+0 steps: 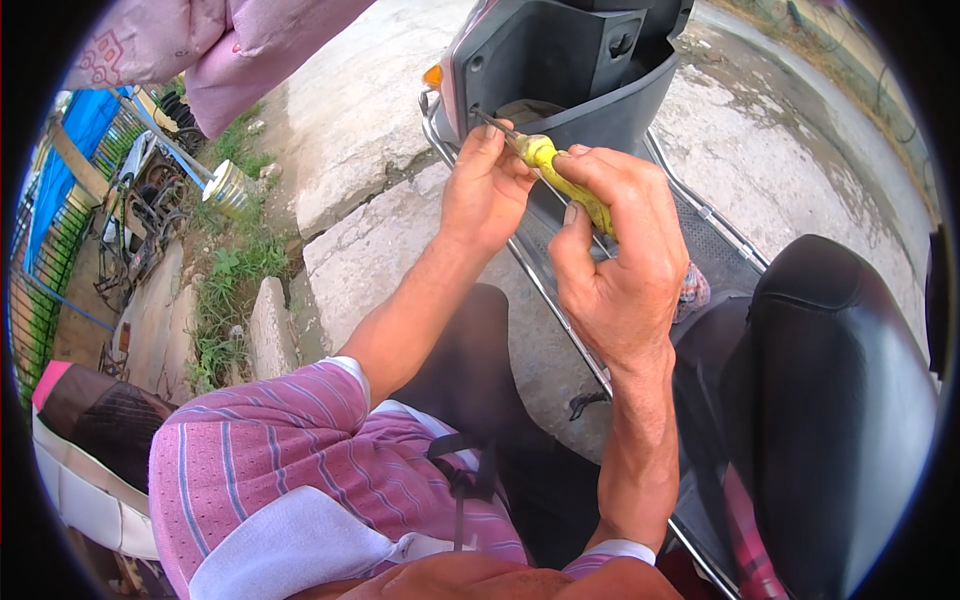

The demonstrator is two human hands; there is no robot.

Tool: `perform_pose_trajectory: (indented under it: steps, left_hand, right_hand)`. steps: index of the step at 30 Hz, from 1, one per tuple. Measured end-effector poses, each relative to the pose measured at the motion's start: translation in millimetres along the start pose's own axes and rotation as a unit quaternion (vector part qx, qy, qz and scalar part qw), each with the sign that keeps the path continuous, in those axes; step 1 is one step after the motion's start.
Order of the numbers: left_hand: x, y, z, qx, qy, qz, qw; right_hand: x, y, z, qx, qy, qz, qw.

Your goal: The person unscrews several screws from the front interior panel of a scooter using a screwdriver, uses a thin wire to manipulate an internal mechanism, and then uses the screwdriver again to work on the scooter's panel.

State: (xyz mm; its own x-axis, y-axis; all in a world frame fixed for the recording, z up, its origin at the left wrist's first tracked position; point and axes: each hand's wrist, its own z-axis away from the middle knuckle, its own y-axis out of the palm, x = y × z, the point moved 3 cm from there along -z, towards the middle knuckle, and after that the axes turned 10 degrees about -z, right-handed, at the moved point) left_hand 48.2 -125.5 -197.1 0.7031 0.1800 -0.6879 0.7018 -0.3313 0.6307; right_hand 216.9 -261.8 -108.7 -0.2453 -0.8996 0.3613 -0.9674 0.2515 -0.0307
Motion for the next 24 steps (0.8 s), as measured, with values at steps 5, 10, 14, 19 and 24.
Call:
perform_pose_trajectory:
  steps: [5,10,14,19,24]
  left_hand:
    - [3,5,-5,-0.015,-0.021,0.0,1.0]
    - [-1,13,-1,-0.049,-0.022,-0.032,0.998]
    - [-2,13,1,-0.061,-0.019,-0.039,0.997]
    - [-4,9,-2,-0.063,-0.019,-0.047,0.997]
    - [1,9,-5,-0.04,-0.03,-0.028,0.998]
  right_hand:
    - [3,-3,-24,0.053,-0.02,0.01,0.998]
    - [8,-6,-40,0.096,0.124,0.226,0.962]
    - [7,-10,-47,0.118,0.084,0.206,0.968]
    - [2,-7,-44,0.08,0.033,0.096,0.992]
    - [3,-2,-46,0.05,0.013,0.034,0.998]
